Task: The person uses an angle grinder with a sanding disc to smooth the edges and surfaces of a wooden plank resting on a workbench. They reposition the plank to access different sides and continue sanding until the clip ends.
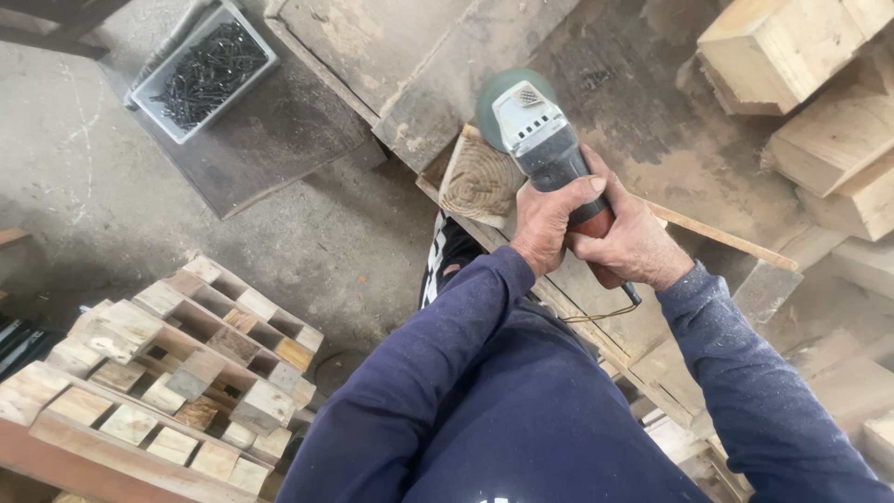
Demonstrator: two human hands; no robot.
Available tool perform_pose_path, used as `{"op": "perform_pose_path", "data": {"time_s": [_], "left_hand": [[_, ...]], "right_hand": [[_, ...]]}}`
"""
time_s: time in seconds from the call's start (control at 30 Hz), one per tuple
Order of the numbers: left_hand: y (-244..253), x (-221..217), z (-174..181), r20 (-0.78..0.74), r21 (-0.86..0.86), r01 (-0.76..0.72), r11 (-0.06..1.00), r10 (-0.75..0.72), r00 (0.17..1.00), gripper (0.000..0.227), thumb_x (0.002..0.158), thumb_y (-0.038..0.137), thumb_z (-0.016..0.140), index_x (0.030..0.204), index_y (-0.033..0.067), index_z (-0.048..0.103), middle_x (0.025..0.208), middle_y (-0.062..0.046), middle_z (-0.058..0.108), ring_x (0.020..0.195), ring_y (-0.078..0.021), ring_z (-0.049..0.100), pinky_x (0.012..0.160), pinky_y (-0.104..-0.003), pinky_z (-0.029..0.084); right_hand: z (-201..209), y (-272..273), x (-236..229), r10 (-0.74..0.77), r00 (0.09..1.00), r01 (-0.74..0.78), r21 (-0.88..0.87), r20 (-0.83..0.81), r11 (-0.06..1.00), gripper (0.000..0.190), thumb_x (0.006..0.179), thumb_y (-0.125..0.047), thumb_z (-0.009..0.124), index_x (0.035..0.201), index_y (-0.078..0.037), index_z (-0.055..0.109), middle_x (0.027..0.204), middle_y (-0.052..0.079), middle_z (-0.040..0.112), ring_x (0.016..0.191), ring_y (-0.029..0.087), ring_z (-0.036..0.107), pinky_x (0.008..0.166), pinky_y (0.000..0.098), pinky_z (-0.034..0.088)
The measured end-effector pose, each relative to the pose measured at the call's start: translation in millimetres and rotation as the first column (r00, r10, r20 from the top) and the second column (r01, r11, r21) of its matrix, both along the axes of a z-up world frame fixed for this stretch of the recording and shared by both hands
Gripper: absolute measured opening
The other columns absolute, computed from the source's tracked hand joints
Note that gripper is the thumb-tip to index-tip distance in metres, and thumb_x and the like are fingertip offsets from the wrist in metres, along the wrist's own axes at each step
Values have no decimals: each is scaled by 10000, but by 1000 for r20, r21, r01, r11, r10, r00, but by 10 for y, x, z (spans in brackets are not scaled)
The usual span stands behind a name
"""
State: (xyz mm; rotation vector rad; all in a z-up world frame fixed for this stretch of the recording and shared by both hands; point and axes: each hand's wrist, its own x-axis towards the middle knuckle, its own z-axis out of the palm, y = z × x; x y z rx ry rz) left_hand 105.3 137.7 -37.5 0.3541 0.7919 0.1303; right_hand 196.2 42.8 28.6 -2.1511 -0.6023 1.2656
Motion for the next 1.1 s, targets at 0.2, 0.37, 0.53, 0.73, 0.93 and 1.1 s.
{"op": "perform_pose_path", "data": {"time_s": [0.2, 0.37, 0.53, 0.73, 0.93, 1.1], "left_hand": [[-474, 45, 18, 84, -20, 24, 1000, -22, 996, 447, 816, 143, 819, 1196, -11, 643, 1113, -109, 676, 1005, -213, 668, 912, -396, 565], [-930, 71, -28, 80, -40, 69, 997, -66, 995, 463, 803, 142, 829, 1205, 3, 645, 1115, -94, 676, 1013, -199, 666, 911, -384, 568], [-1166, 67, 2, 65, -10, 69, 998, -68, 996, 476, 804, 155, 834, 1216, 11, 644, 1131, -89, 672, 1028, -193, 658, 916, -374, 561], [-1001, 69, -34, 75, 30, 26, 999, -28, 997, 497, 805, 175, 822, 1216, -12, 617, 1112, -118, 661, 1012, -230, 667, 915, -392, 576], [-699, 143, -109, 79, 51, -57, 997, 53, 995, 518, 803, 188, 812, 1229, -10, 594, 1111, -118, 641, 1014, -238, 654, 901, -414, 570], [-539, 187, -107, 107, 51, -165, 985, 159, 982, 528, 814, 193, 823, 1243, -7, 589, 1131, -105, 627, 1048, -229, 631, 932, -409, 542]], "right_hand": [[62, -494, -9, -61, 998, 61, -14, 18, 998, 1082, 689, -194, 741, 1648, -193, 239, 1348, 177, 643, 1237, 280, 647, 1043, 386, 500], [49, -957, -2, -83, 996, 84, -81, 16, 993, 1095, 688, -217, 746, 1650, -205, 225, 1321, 176, 654, 1218, 280, 656, 1038, 383, 504], [63, -1207, 3, -84, 996, 84, -27, 1, 996, 1088, 692, -219, 742, 1647, -203, 222, 1350, 192, 634, 1236, 297, 647, 1046, 385, 503], [-2, -1048, 71, -32, 999, 32, 0, -22, 999, 1095, 688, -221, 740, 1652, -232, 220, 1296, 188, 663, 1193, 299, 672, 1021, 389, 520], [18, -615, 220, 51, 999, -51, -45, 2, 998, 1091, 698, -208, 755, 1647, -289, 222, 1258, 172, 682, 1131, 297, 691, 979, 400, 539], [67, -261, 339, 90, 994, -100, -159, -68, 982, 1113, 681, -189, 743, 1644, -354, 209, 1170, 164, 718, 1046, 289, 728, 926, 393, 577]]}}
